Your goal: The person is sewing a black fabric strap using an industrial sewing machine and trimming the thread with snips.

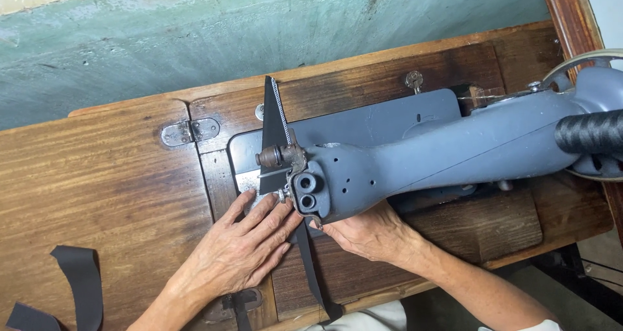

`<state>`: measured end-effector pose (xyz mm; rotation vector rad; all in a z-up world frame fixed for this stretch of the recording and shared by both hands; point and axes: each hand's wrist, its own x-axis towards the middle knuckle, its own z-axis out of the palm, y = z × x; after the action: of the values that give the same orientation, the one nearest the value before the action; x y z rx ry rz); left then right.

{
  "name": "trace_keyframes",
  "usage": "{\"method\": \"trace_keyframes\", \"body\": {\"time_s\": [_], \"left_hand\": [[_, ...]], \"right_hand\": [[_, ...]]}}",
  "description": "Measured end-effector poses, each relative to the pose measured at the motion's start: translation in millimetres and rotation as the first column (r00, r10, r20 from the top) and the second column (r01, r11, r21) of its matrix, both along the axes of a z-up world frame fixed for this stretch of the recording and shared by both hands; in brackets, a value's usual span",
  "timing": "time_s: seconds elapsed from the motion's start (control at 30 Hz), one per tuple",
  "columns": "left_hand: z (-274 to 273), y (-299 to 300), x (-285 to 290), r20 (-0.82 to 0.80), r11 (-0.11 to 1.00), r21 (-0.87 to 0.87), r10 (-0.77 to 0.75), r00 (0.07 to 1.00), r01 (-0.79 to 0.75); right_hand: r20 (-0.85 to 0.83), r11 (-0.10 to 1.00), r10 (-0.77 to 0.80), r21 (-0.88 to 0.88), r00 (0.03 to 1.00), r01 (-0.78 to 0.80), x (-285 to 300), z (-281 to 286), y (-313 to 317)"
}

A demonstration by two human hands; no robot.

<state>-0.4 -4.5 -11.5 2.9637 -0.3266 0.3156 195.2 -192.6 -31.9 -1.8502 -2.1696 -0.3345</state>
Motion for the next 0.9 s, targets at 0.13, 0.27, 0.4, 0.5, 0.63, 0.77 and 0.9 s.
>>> {"method": "trace_keyframes", "body": {"time_s": [0.13,0.27,0.4,0.5,0.63,0.77,0.9], "left_hand": [[0.9,1.3,1.2,-0.011,0.999,-0.045,0.001,1.0,-0.001],[2.0,2.1,2.5,-0.01,0.996,-0.092,0.007,1.0,-0.008],[5.3,2.8,5.3,-0.019,0.985,-0.169,0.04,0.999,-0.043],[4.9,1.5,4.7,-0.017,0.973,-0.216,0.076,0.997,-0.078],[5.4,-0.9,4.9,-0.048,0.967,-0.229,0.105,0.993,-0.113],[6.6,-1.9,5.7,-0.061,0.961,-0.247,0.112,0.992,-0.123],[4.9,-1.8,5.5,-0.08,0.959,-0.25,0.114,0.99,-0.131]], "right_hand": [[-0.205,0.998,0.025,-0.055,0.978,-0.037,-0.9,-1.3,0.5],[-0.366,0.987,-0.094,-0.153,0.926,0.039,-7.5,-3.9,4.2],[-0.367,0.986,-0.14,-0.132,0.92,0.098,-11.5,3.0,9.0],[-0.387,0.984,-0.15,-0.151,0.91,0.098,-11.5,4.7,9.2],[-0.395,0.991,-0.131,-0.086,0.909,0.105,-9.2,6.0,13.0],[-0.752,0.948,-0.317,-0.24,0.577,0.208,-0.9,5.3,32.5],[-0.887,0.868,-0.457,-0.46,-0.059,0.187,10.3,3.8,59.6]]}}
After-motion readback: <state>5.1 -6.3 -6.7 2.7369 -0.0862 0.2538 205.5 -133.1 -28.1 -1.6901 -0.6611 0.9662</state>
